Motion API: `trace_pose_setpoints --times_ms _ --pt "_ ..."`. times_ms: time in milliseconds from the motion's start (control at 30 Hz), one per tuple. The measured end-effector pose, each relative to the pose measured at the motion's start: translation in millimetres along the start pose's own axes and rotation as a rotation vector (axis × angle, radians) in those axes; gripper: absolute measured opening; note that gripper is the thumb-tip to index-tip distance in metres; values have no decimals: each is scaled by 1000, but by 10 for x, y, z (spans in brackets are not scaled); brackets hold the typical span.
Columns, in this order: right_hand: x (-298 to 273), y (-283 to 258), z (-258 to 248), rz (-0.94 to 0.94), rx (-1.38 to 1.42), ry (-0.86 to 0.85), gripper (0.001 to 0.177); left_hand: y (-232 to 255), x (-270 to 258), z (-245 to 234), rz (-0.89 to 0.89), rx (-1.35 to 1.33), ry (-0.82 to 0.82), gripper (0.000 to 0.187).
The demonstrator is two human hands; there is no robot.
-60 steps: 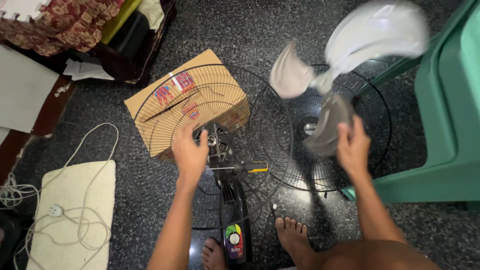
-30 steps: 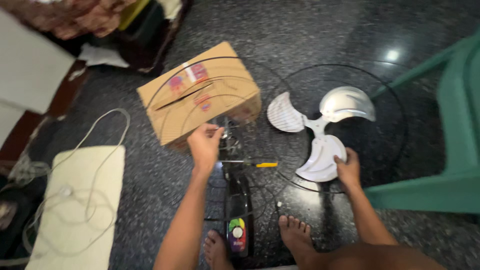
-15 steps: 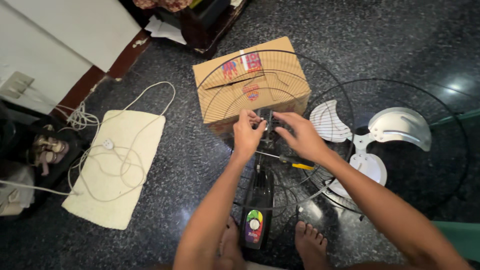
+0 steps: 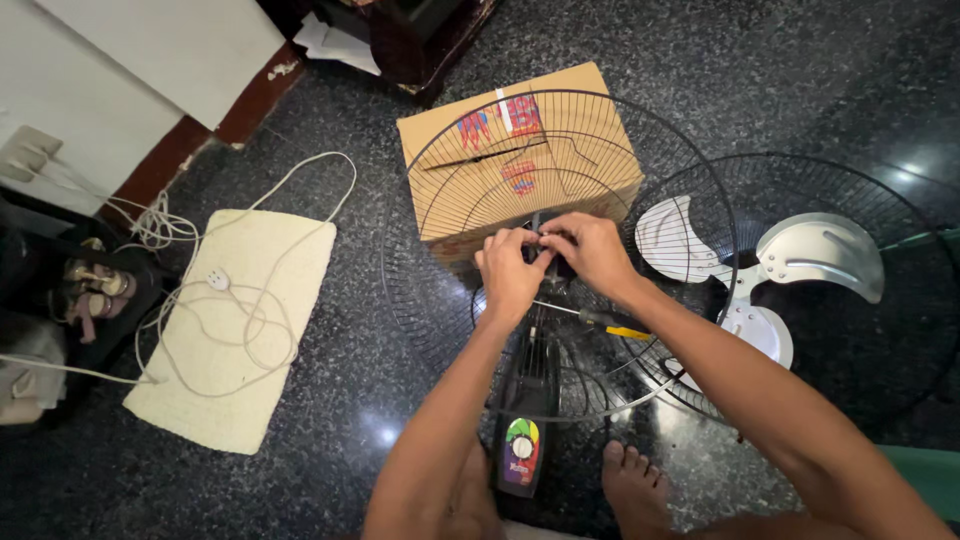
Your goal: The person disassembles an electric fan by removing the front grill and fan blades using a screwdriver, then reassembles the components in reverse order. The person repeats the disassembly and reassembly cycle multiple times.
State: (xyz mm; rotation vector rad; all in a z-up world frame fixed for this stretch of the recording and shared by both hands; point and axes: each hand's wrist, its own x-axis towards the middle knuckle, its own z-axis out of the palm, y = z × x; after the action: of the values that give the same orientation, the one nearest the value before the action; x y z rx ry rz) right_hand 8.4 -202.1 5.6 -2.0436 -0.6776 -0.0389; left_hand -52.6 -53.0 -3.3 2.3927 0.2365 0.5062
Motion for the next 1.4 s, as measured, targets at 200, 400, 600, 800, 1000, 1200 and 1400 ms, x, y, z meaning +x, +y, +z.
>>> trace_pose_setpoints --times_ms 200,400,600,800,1000,1200,1400 --pt "-27 -15 60 186 121 14 23 -56 38 79 -10 -3 4 23" --pt "-22 83 38 32 121 48 21 -98 47 120 41 -78 3 22" --pt "-7 61 114 208 125 80 24 -16 11 102 -19 -60 42 27" --pt "13 136 34 133 168 -21 23 -136 61 156 8 -15 9 20" --pt "23 170 -52 143 213 -41 20 -231 96 234 38 -76 -49 19" --pt "17 75 -29 199 136 18 21 -156 50 126 35 -122 -38 36" --pt "20 33 -26 236 161 17 20 -63 57 -31 79 -247 -35 24"
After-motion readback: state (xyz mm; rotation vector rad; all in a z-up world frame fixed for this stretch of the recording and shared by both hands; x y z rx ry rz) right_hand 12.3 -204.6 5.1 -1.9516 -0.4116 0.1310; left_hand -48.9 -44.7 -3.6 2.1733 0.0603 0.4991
